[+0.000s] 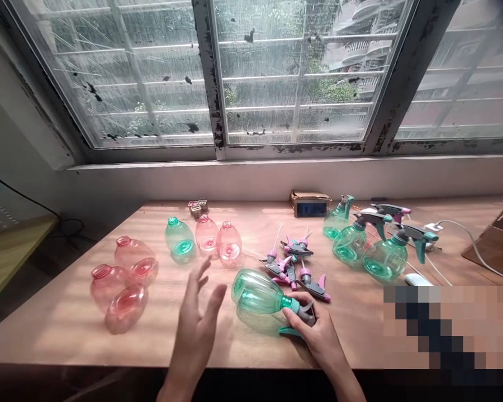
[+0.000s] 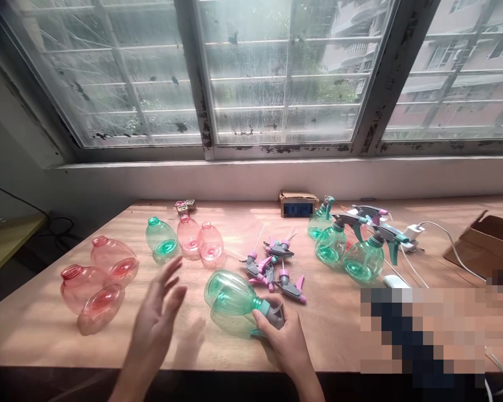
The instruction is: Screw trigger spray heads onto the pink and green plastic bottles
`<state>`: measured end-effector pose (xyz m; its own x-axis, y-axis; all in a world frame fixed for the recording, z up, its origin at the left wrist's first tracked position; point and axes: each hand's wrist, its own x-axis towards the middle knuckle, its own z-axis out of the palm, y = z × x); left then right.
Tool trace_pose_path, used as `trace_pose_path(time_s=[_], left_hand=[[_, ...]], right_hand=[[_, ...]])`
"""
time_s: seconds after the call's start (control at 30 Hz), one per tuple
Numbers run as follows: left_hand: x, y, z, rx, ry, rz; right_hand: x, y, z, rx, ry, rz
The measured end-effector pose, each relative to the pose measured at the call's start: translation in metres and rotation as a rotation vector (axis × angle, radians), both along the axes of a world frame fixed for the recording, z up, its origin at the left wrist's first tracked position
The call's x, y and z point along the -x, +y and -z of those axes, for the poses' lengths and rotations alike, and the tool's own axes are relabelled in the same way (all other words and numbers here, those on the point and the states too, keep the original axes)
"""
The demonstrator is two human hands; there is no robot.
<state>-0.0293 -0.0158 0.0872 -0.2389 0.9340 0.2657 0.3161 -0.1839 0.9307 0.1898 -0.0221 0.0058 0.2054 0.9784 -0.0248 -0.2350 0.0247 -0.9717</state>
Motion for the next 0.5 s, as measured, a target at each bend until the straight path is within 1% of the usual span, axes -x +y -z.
trace_pose_path(time_s=[0.07, 0.1, 0.13, 0.17, 0.2, 0.27, 0.33, 0.5], left_hand=[[-0.014, 0.021, 0.036, 0.141, -0.033, 0.030], [-0.020, 0.028, 0.051, 0.170, -0.043, 0.045], [-0.024, 0.032, 0.064, 0.192, -0.053, 0.074], [-0.026, 0.034, 0.073, 0.205, -0.070, 0.109], [-0.027, 0.033, 0.078, 0.215, -0.089, 0.139], [-0.027, 0.029, 0.081, 0.217, -0.132, 0.179], [-0.026, 0.025, 0.079, 0.211, -0.184, 0.204], [-0.027, 0.018, 0.078, 0.215, -0.318, 0.216]], right_hand=[[0.000, 0.001, 0.002, 0.002, -0.014, 0.004], [0.000, 0.002, 0.003, 0.000, -0.021, 0.008], [-0.001, 0.003, 0.004, -0.004, -0.026, 0.012], [-0.001, 0.004, 0.006, -0.009, -0.029, 0.016], [-0.001, 0.005, 0.007, -0.014, -0.029, 0.020], [-0.002, 0.006, 0.010, -0.016, -0.022, 0.026], [-0.003, 0.006, 0.013, -0.005, -0.014, 0.028], [-0.004, 0.005, 0.016, 0.031, 0.002, 0.014]])
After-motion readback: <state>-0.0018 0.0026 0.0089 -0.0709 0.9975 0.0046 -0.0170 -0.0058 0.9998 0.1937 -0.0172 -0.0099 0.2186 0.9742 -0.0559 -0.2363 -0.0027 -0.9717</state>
